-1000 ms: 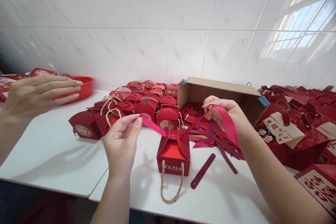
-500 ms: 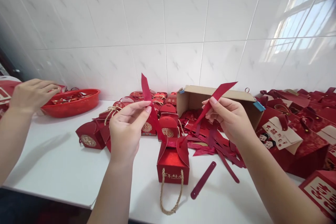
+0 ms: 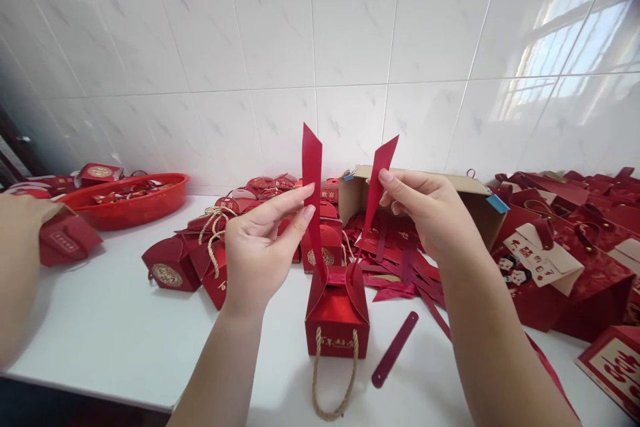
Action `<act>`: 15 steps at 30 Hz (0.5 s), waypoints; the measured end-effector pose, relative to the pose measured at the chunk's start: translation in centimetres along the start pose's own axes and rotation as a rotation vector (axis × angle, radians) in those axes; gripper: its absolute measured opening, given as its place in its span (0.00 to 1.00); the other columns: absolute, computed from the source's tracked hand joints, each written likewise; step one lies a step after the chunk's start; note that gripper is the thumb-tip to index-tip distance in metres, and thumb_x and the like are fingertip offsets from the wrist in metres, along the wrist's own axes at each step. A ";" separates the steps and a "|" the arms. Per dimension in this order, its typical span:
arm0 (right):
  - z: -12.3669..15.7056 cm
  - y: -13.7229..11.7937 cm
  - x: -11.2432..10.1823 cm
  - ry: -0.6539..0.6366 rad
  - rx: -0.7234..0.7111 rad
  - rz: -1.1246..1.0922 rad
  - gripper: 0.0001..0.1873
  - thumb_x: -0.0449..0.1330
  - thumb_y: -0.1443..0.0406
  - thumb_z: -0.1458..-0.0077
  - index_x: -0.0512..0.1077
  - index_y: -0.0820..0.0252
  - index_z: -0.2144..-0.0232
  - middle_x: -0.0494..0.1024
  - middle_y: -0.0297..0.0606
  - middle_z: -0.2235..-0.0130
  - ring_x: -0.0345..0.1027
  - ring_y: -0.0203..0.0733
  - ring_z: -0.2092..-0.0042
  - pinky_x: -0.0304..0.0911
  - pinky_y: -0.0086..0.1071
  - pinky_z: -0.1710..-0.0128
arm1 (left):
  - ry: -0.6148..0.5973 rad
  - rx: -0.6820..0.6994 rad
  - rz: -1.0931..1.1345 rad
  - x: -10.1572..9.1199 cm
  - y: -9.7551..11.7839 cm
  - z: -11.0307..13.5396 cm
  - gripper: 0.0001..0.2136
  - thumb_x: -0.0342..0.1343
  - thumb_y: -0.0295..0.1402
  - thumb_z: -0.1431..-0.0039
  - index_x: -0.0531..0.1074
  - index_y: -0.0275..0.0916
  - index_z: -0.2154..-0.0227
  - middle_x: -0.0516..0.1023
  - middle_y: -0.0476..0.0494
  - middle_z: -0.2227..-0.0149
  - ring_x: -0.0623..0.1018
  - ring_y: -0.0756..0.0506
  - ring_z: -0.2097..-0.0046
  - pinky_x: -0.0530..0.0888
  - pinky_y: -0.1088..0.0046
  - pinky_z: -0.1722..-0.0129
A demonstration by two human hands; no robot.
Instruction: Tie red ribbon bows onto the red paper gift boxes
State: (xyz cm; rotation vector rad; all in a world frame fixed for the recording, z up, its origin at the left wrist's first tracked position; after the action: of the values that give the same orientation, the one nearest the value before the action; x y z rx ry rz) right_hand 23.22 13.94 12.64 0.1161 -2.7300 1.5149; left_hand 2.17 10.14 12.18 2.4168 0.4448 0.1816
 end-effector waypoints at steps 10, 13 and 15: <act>0.2 0.2 -0.3 0.090 -0.074 -0.098 0.12 0.65 0.57 0.49 0.76 0.56 0.78 0.74 0.32 0.77 0.67 0.34 0.75 0.63 0.29 0.75 | -0.050 0.181 -0.134 -0.3 0.7 0.6 0.15 0.62 0.27 0.48 0.78 0.47 0.57 0.81 0.48 0.55 0.80 0.44 0.54 0.76 0.65 0.47; 0.3 0.1 -0.8 0.129 -0.094 -0.074 0.10 0.65 0.56 0.49 0.77 0.55 0.75 0.73 0.32 0.77 0.67 0.34 0.73 0.62 0.29 0.74 | -0.041 0.201 -0.152 -0.9 1.1 0.6 0.16 0.63 0.26 0.48 0.78 0.48 0.56 0.81 0.49 0.54 0.79 0.44 0.52 0.74 0.64 0.45; 0.4 0.1 -1.1 0.163 -0.109 -0.061 0.09 0.65 0.56 0.49 0.78 0.53 0.74 0.73 0.31 0.76 0.66 0.33 0.73 0.61 0.28 0.73 | -0.015 0.195 -0.129 -1.6 1.3 0.6 0.17 0.63 0.26 0.50 0.78 0.48 0.57 0.81 0.50 0.55 0.80 0.44 0.53 0.75 0.64 0.47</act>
State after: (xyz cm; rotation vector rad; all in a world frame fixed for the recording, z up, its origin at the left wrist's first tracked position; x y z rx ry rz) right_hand 24.33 13.69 12.31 0.0706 -2.6469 1.2963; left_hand 1.19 8.26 12.51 2.5662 0.6351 0.0666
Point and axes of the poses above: each hand's wrist, its own z-axis away from the middle knuckle, its own x-axis out of the palm, y = z × x, the point moved 7 cm from there along -z, towards the middle knuckle
